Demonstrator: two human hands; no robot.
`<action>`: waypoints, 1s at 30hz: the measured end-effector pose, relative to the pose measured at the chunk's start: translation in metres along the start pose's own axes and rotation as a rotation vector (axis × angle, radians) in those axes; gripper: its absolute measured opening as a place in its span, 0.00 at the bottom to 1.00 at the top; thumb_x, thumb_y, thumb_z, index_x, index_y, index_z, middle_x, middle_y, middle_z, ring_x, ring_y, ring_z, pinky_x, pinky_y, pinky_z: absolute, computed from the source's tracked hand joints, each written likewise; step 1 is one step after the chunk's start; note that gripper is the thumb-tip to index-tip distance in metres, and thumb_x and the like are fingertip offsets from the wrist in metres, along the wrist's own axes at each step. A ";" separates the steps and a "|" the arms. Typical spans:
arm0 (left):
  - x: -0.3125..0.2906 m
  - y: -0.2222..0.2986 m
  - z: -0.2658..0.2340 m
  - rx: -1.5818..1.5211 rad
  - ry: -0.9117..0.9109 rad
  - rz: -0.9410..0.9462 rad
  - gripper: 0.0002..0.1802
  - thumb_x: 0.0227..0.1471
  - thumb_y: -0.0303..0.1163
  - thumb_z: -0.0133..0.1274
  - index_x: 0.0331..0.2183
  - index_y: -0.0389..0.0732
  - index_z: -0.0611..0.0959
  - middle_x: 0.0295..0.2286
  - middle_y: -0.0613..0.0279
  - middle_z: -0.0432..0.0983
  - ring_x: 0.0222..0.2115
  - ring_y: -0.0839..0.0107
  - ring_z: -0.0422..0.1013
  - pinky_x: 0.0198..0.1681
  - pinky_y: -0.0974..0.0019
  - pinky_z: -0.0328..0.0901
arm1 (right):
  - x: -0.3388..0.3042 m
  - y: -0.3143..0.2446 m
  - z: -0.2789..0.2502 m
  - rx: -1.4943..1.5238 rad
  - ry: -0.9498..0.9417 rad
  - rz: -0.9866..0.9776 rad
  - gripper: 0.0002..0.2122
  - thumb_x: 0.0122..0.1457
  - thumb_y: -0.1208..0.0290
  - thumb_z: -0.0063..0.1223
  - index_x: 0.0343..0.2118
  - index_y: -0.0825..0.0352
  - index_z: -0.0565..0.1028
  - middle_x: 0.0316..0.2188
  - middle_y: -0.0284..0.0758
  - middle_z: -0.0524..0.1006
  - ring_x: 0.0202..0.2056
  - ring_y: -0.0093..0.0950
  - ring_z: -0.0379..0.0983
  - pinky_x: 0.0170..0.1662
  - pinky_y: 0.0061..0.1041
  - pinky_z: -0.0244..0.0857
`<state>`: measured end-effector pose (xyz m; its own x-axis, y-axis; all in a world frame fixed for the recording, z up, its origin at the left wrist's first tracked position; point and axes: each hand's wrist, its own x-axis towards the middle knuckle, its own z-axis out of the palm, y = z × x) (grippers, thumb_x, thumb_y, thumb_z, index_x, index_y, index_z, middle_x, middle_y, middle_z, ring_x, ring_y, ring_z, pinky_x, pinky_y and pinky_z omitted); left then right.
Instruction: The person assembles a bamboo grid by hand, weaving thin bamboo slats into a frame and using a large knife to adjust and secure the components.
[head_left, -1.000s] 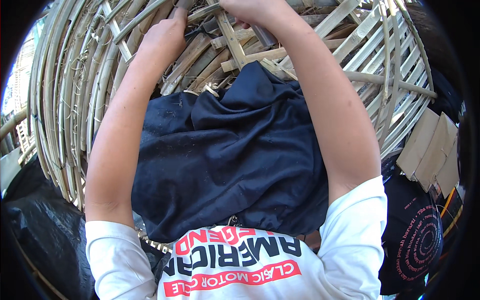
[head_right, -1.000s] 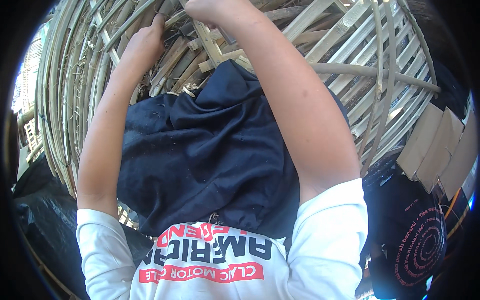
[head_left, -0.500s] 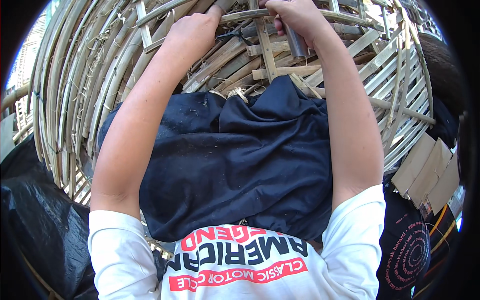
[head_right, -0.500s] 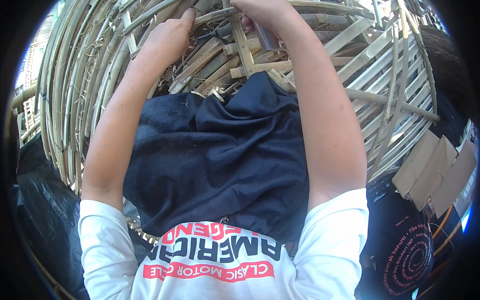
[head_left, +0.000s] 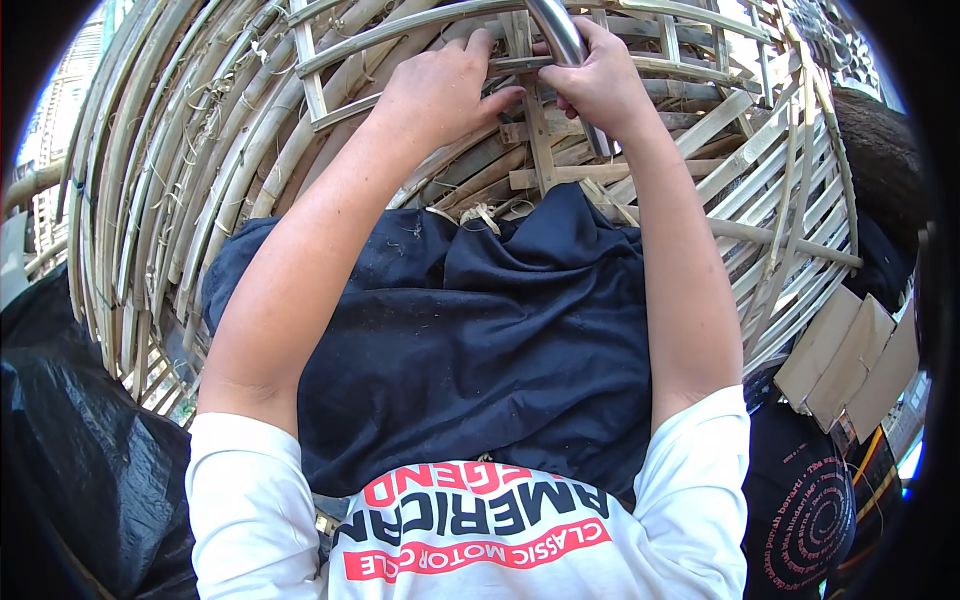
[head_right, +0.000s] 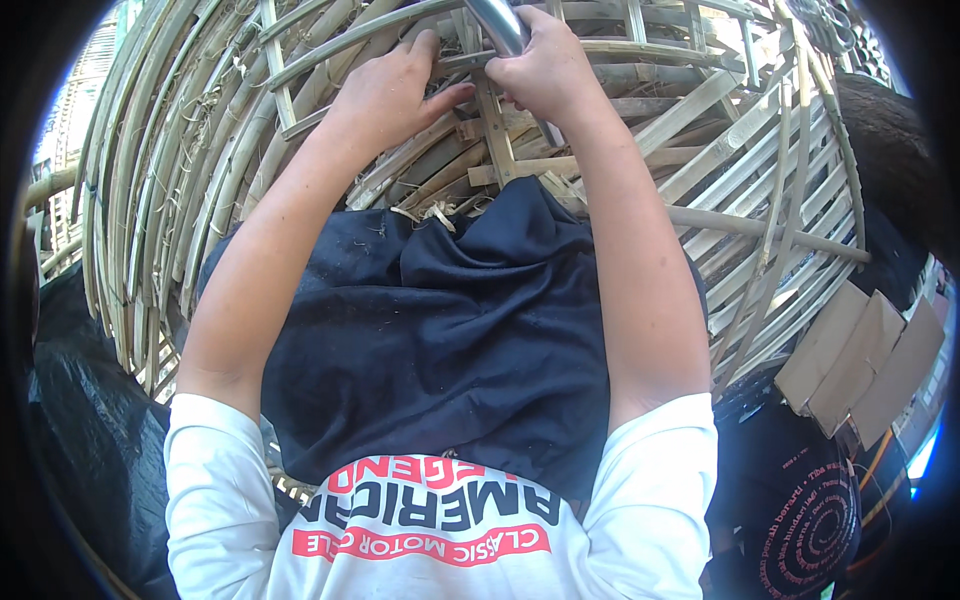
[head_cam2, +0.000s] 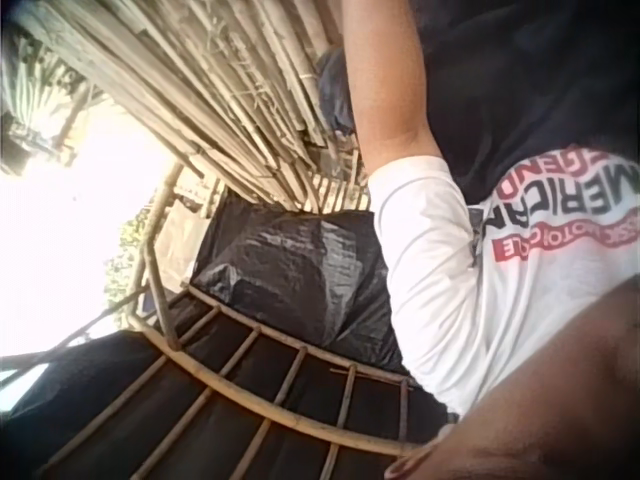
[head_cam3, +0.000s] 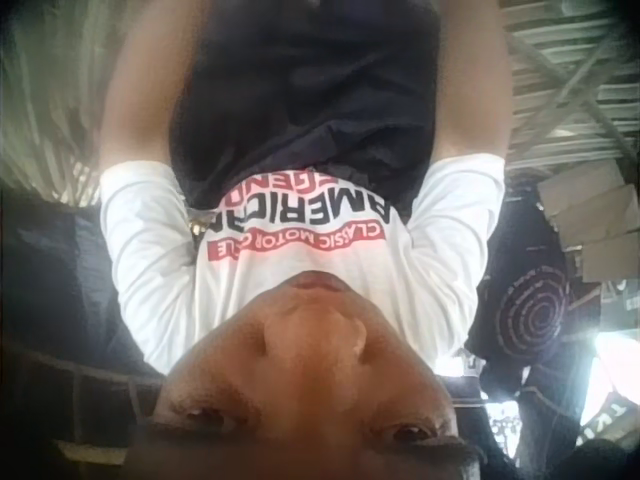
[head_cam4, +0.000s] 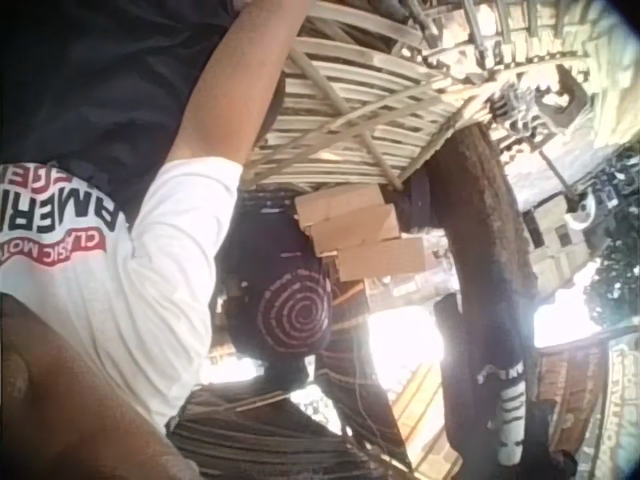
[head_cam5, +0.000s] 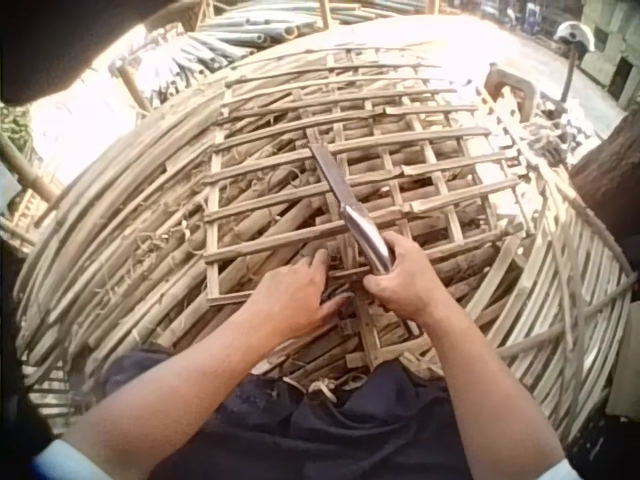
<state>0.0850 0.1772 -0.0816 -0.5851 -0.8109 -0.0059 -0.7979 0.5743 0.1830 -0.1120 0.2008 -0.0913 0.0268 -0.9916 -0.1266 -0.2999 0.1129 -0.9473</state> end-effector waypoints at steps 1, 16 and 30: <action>0.001 0.000 0.001 -0.016 0.003 -0.011 0.38 0.54 0.59 0.51 0.50 0.34 0.69 0.38 0.39 0.76 0.38 0.44 0.75 0.41 0.50 0.71 | 0.001 0.002 0.000 0.014 0.010 0.000 0.19 0.47 0.78 0.54 0.46 0.73 0.71 0.31 0.35 0.78 0.17 0.19 0.70 0.19 0.21 0.67; 0.007 -0.004 0.011 0.116 -0.052 0.076 0.30 0.58 0.56 0.44 0.61 0.69 0.61 0.30 0.55 0.79 0.31 0.55 0.78 0.31 0.54 0.72 | 0.000 0.006 0.004 0.169 -0.021 0.035 0.20 0.46 0.76 0.54 0.45 0.73 0.70 0.22 0.34 0.73 0.18 0.20 0.71 0.21 0.21 0.69; 0.019 -0.010 -0.005 0.034 -0.258 0.134 0.36 0.56 0.45 0.48 0.63 0.68 0.56 0.27 0.53 0.80 0.29 0.54 0.78 0.33 0.52 0.71 | -0.004 0.001 -0.001 0.430 -0.057 0.066 0.15 0.46 0.80 0.50 0.41 0.70 0.72 0.20 0.31 0.72 0.15 0.19 0.69 0.18 0.19 0.65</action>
<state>0.0827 0.1557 -0.0782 -0.6998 -0.6746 -0.2348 -0.7127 0.6814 0.1665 -0.1133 0.2052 -0.0916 0.0767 -0.9776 -0.1960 0.1215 0.2043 -0.9713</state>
